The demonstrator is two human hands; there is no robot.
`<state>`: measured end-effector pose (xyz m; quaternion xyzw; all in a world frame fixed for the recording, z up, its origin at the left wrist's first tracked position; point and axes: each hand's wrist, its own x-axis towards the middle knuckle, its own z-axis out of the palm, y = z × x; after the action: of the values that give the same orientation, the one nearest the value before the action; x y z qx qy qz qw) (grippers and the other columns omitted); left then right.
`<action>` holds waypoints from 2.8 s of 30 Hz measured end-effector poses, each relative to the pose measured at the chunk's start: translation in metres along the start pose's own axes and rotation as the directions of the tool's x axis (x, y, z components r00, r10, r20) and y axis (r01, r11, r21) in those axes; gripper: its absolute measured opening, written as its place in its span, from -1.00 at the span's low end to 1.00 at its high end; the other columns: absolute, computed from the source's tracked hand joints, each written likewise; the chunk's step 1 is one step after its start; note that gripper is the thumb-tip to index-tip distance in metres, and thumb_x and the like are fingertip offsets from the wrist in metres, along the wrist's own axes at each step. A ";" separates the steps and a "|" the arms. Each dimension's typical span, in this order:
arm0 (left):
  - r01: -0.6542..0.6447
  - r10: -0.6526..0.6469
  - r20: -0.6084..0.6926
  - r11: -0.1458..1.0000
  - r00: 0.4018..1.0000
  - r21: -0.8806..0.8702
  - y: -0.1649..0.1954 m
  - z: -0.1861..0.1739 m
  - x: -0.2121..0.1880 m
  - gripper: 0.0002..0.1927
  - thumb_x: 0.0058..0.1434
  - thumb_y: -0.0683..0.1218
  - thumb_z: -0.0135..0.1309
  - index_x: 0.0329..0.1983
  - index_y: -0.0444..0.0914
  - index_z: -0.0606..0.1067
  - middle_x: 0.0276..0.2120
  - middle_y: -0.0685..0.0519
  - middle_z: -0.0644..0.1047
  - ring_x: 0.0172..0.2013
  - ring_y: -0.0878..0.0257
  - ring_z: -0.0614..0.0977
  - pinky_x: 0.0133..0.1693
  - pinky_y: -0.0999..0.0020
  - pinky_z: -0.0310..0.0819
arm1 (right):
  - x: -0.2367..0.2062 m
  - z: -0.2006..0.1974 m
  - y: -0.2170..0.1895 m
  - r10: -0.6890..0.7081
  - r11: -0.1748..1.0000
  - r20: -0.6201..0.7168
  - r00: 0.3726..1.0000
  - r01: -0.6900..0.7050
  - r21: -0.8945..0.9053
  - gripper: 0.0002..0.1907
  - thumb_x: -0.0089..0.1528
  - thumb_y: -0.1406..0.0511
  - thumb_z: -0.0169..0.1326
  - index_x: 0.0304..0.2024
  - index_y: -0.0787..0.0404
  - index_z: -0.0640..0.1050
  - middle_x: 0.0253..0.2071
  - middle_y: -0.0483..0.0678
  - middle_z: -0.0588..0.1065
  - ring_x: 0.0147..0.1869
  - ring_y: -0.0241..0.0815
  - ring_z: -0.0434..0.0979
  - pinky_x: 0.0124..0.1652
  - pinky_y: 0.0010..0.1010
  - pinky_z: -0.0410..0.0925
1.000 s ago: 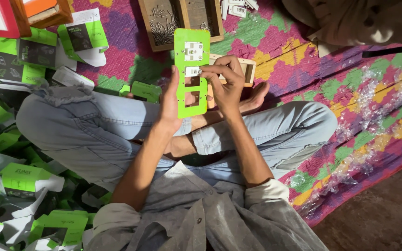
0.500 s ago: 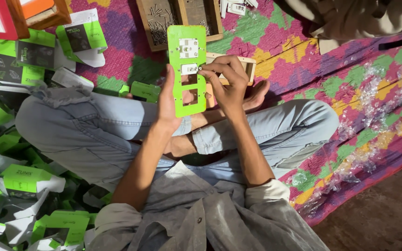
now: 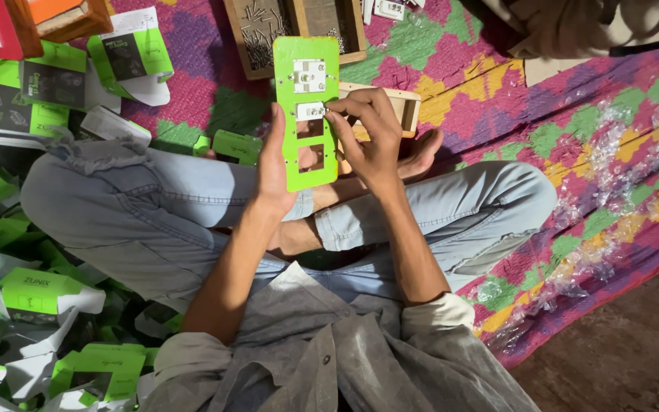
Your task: The person sits on a mat and assembles a green electrical socket plate by inserting white socket modules into the frame and securing them with screws. The person handles the socket plate, modules, and screws by hand, repeatedly picking up components and tightening them.
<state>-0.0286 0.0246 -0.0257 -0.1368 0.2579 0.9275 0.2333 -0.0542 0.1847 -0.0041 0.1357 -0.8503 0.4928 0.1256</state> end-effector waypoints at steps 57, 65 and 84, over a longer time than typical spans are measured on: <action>-0.098 0.092 -0.059 0.988 0.994 -0.115 0.000 -0.015 0.001 -0.22 0.47 0.38 -0.11 0.34 -0.39 0.37 0.08 -0.15 0.52 -0.05 0.17 0.61 -0.12 0.29 0.54 | 0.003 -0.011 0.003 0.139 0.961 0.188 0.972 -0.178 0.211 -0.53 0.14 0.20 0.41 0.07 0.17 0.65 0.41 0.08 0.22 0.53 0.06 0.23 0.34 -0.15 0.27; -0.082 0.080 -0.023 0.990 0.997 -0.116 0.004 -0.006 0.000 -0.15 0.39 0.40 -0.11 0.40 -0.39 0.29 0.20 -0.17 0.48 0.19 0.04 0.55 0.19 0.09 0.48 | 0.004 -0.016 0.006 0.085 0.988 0.152 0.985 -0.103 0.114 -0.54 0.10 0.20 0.44 0.02 0.20 0.66 0.37 0.11 0.24 0.52 0.12 0.20 0.48 -0.09 0.10; -0.086 0.085 -0.011 0.987 0.996 -0.136 0.005 -0.003 -0.001 -0.16 0.40 0.38 -0.13 0.43 -0.37 0.25 0.25 -0.17 0.44 0.22 0.02 0.53 0.22 0.06 0.48 | 0.005 -0.018 0.001 0.055 0.997 0.198 0.979 -0.066 0.049 -0.54 0.10 0.21 0.48 0.01 0.18 0.66 0.36 0.08 0.30 0.49 0.05 0.24 0.43 -0.10 0.17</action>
<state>-0.0302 0.0186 -0.0258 -0.1440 0.1999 0.9518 0.1828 -0.0573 0.2005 0.0056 0.1613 -0.8482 0.5040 0.0221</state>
